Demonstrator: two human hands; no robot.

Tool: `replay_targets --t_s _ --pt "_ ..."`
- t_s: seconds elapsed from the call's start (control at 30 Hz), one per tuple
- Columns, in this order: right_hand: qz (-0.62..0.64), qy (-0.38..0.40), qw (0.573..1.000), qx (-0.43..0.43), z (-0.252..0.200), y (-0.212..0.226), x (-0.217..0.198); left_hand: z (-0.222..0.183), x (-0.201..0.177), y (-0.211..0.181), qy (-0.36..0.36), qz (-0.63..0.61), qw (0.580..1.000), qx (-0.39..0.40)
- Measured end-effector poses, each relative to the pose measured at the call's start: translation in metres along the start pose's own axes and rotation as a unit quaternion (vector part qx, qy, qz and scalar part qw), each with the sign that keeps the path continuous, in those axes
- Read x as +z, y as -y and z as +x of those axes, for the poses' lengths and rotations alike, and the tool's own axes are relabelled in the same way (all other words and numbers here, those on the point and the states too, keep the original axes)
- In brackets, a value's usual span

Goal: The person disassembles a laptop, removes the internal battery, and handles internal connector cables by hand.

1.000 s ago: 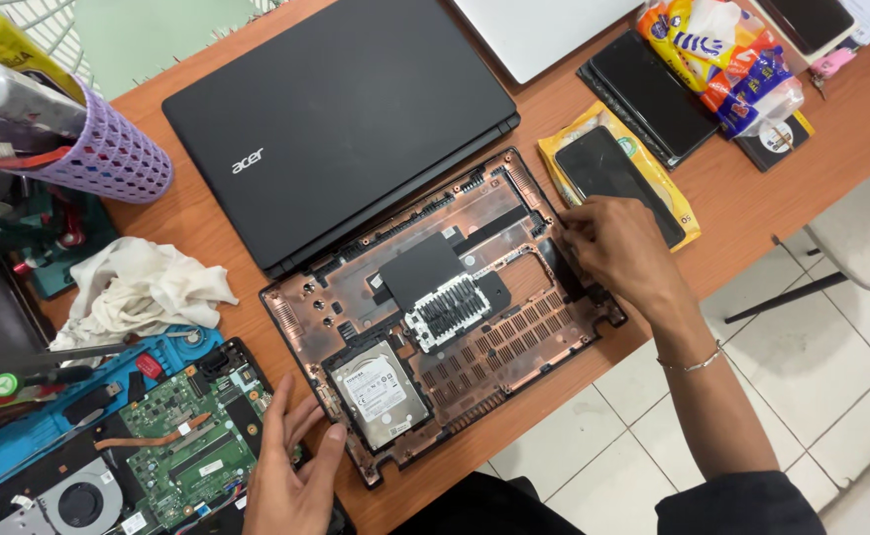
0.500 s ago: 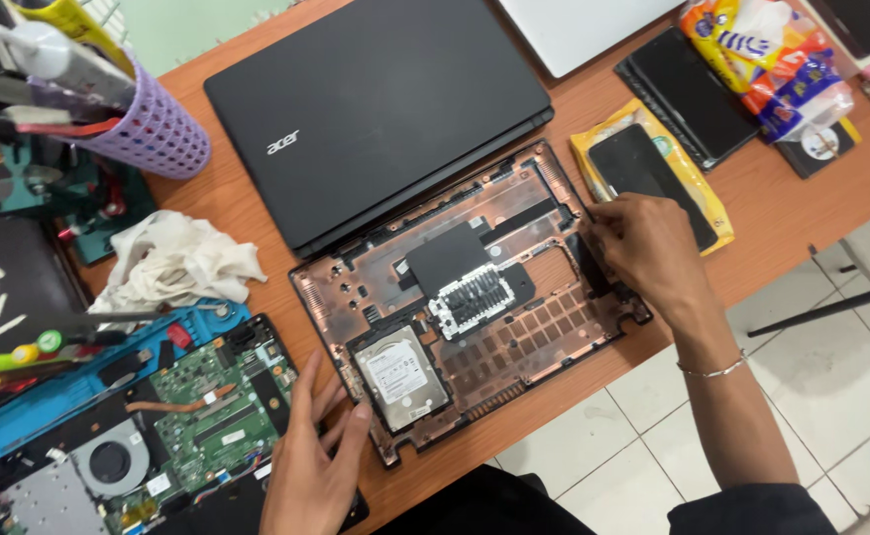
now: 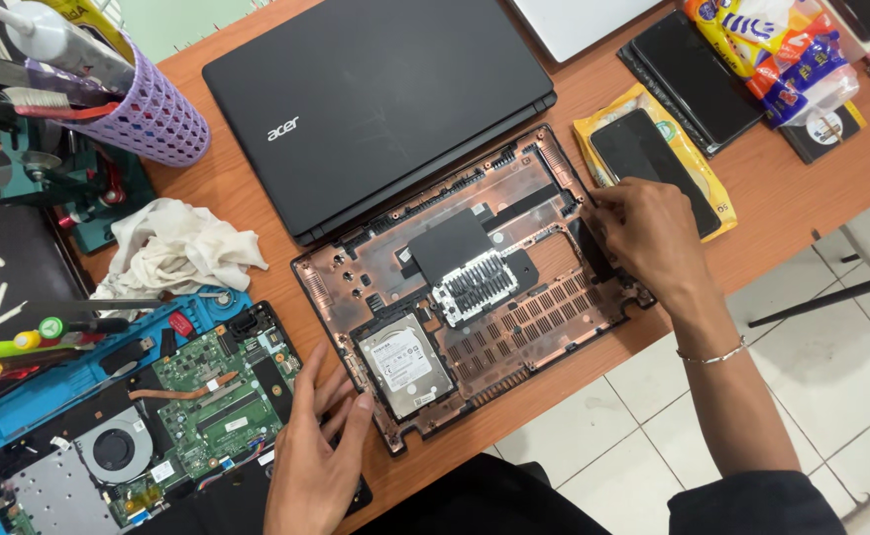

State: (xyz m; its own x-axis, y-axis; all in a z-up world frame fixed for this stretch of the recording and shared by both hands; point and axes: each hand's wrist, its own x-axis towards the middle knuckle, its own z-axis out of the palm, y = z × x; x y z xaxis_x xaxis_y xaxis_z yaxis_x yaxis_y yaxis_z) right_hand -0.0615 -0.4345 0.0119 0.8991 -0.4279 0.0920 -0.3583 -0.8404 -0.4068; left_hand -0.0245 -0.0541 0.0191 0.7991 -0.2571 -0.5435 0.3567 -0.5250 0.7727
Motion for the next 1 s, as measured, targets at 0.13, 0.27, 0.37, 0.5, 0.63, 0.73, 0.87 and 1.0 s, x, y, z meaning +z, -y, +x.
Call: replay_targets --t_s 0.13,0.27,0.37,0.5,0.63,0.73,0.87,1.0 --pt "-0.007 -0.010 1.000 -0.016 -0.0002 -0.0019 0.0019 -0.0026 -0.0008 -0.0008 -0.004 -0.007 1.000 -0.006" --pt "-0.020 -0.009 1.000 -0.008 0.0001 -0.0015 0.0034 -0.0030 -0.0007 -0.0018 0.002 0.001 0.999 -0.035" --pt "-0.026 -0.013 1.000 -0.009 0.0002 -0.0010 0.0040 -0.0058 -0.0004 0.0010 0.006 -0.004 1.000 -0.015" --pt "-0.024 -0.014 1.000 -0.014 -0.0003 -0.0021 0.0045 -0.0047 0.0002 0.0036 0.005 -0.002 1.000 -0.014" --pt "-0.020 -0.026 0.999 -0.030 -0.0008 -0.0033 0.0047 -0.0041 0.0015 0.0034 -0.004 0.002 1.000 -0.012" --pt "-0.024 -0.034 0.999 -0.036 -0.0015 -0.0039 0.0049 -0.0040 0.0025 0.0025 -0.005 -0.001 1.000 -0.013" --pt "-0.027 -0.037 0.998 -0.035 -0.0032 -0.0027 0.0057 -0.0049 0.0023 0.0016 -0.010 -0.006 1.000 -0.001" --pt "-0.016 -0.040 0.998 -0.036 -0.0025 -0.0019 0.0049 -0.0030 0.0016 0.0013 -0.007 0.006 1.000 0.011"
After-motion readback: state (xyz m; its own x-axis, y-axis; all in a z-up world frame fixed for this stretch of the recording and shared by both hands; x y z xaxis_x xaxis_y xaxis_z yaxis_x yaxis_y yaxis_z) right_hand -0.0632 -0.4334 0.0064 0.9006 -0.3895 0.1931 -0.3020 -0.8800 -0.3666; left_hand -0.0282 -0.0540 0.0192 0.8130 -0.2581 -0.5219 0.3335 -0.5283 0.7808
